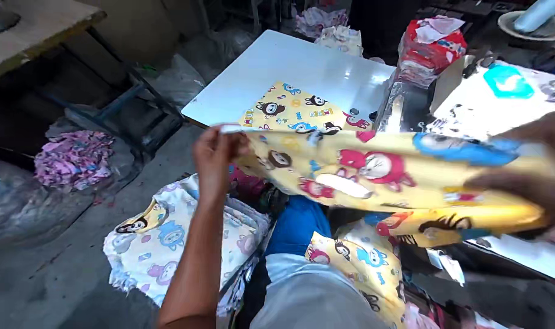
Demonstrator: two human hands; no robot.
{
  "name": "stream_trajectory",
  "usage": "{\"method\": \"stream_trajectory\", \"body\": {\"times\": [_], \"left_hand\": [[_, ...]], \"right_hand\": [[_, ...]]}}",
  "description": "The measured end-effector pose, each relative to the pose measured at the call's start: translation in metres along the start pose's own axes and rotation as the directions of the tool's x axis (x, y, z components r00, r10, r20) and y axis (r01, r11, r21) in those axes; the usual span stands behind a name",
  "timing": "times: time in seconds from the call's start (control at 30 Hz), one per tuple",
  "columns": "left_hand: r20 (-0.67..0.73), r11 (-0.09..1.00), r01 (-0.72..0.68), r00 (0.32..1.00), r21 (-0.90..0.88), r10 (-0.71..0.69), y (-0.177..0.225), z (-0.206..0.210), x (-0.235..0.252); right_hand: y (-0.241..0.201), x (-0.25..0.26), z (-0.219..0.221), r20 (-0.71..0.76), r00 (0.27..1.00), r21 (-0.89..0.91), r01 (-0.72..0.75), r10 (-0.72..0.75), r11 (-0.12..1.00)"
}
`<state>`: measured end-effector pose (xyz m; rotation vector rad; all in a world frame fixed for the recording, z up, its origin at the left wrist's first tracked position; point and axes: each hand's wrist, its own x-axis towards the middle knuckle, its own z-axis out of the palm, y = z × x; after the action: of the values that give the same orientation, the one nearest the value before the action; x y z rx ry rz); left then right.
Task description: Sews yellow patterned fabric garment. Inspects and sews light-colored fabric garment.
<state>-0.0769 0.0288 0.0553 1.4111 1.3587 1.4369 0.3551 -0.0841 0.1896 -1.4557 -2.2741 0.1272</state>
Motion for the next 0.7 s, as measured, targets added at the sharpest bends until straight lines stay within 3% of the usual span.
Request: {"method": "stream_trajectory", "body": {"times": [0.1, 0.17, 0.27, 0.37, 0.47, 0.53, 0.6, 0.7], "left_hand": [[-0.144, 0.991, -0.105, 0.985, -0.089, 0.091, 0.035, -0.011, 0.042], [-0.147, 0.98, -0.195, 0.971, -0.048, 0.186, 0.052, 0.004, 0.078], [0.078, 0.923, -0.37, 0.928, 0.106, 0.363, 0.068, 0.059, 0.131], [0.351, 0.857, -0.504, 0.827, 0.112, 0.44, 0.067, 0.153, 0.157], [0.589, 0.866, -0.491, 0.73, 0.099, 0.346, 0.054, 0.243, 0.132], [0.723, 0.857, -0.496, 0.643, 0.143, 0.252, 0.043, 0.28, 0.099], [0.807, 0.751, -0.612, 0.559, 0.248, 0.19, 0.033, 0.292, 0.062], [0.847, 0.568, -0.756, 0.5, 0.326, 0.18, 0.04, 0.271, 0.019]], "right_hand": [[-0.028, -0.025, 0.022, 0.192, 0.981, 0.273, -0.04, -0.014, 0.961], [-0.022, -0.041, 0.045, 0.178, 0.978, 0.549, -0.006, -0.11, 0.836], [-0.008, -0.076, 0.083, 0.117, 0.985, 0.786, -0.013, -0.129, 0.618], [-0.009, -0.118, 0.113, 0.143, 0.988, 0.873, -0.155, 0.063, 0.462], [-0.018, -0.165, 0.148, 0.26, 0.906, 0.848, -0.38, 0.335, 0.369], [-0.027, -0.193, 0.174, 0.33, 0.818, 0.824, -0.493, 0.472, 0.278], [-0.034, -0.219, 0.201, 0.386, 0.751, 0.788, -0.57, 0.535, 0.231], [-0.039, -0.242, 0.226, 0.456, 0.689, 0.707, -0.665, 0.563, 0.241]]}}
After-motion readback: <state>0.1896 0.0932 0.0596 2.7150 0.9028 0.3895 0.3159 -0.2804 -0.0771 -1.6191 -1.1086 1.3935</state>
